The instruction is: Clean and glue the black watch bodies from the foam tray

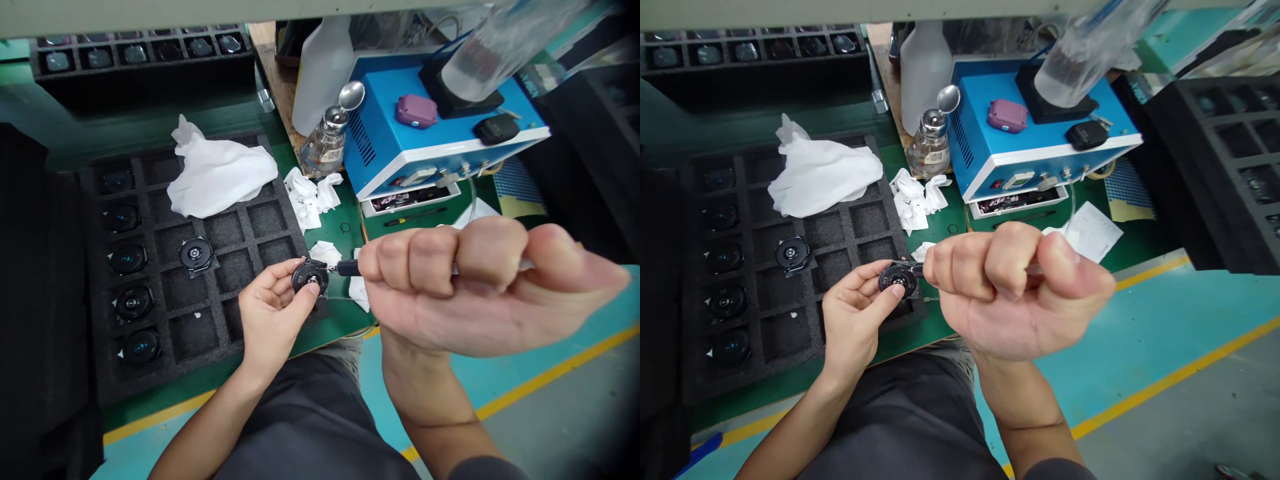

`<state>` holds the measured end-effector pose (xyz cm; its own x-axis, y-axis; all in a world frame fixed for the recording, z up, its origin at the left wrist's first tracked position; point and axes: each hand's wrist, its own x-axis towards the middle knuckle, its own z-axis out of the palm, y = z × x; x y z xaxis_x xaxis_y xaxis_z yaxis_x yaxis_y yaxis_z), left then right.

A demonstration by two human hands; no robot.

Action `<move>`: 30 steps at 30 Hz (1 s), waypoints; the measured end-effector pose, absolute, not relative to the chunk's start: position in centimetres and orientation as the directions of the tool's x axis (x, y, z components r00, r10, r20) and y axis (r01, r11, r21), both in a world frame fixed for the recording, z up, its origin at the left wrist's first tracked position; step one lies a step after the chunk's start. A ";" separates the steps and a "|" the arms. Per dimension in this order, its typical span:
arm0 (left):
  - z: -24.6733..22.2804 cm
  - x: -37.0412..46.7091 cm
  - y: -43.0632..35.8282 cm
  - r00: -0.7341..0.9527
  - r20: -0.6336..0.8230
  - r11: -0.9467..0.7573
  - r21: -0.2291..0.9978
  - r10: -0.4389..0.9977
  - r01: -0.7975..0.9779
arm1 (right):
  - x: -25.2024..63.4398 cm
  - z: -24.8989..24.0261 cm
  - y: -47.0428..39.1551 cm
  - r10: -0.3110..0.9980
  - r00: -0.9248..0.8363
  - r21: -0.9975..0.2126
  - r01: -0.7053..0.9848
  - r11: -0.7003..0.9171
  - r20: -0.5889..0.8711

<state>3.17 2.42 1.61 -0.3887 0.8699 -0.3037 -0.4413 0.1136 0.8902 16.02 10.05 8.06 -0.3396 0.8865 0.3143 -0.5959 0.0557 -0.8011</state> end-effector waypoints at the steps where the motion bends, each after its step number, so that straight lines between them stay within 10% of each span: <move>1: 1.6 3.2 2.4 -0.388 -0.304 0.114 0.890 0.870 -0.442 | 16.1 8.1 10.1 0.888 -0.337 -0.804 -0.592 0.057 0.311; 30: 1.7 3.5 2.3 -0.401 -0.259 0.125 0.936 0.879 -0.330 | 17.6 8.5 9.7 0.939 -0.249 -0.881 -0.462 0.100 0.237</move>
<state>3.55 2.32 1.67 -0.4008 0.8788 -0.2591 -0.3299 0.1254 0.9357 17.57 9.75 8.49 -0.2490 0.9391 0.2369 -0.4617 0.0999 -0.8814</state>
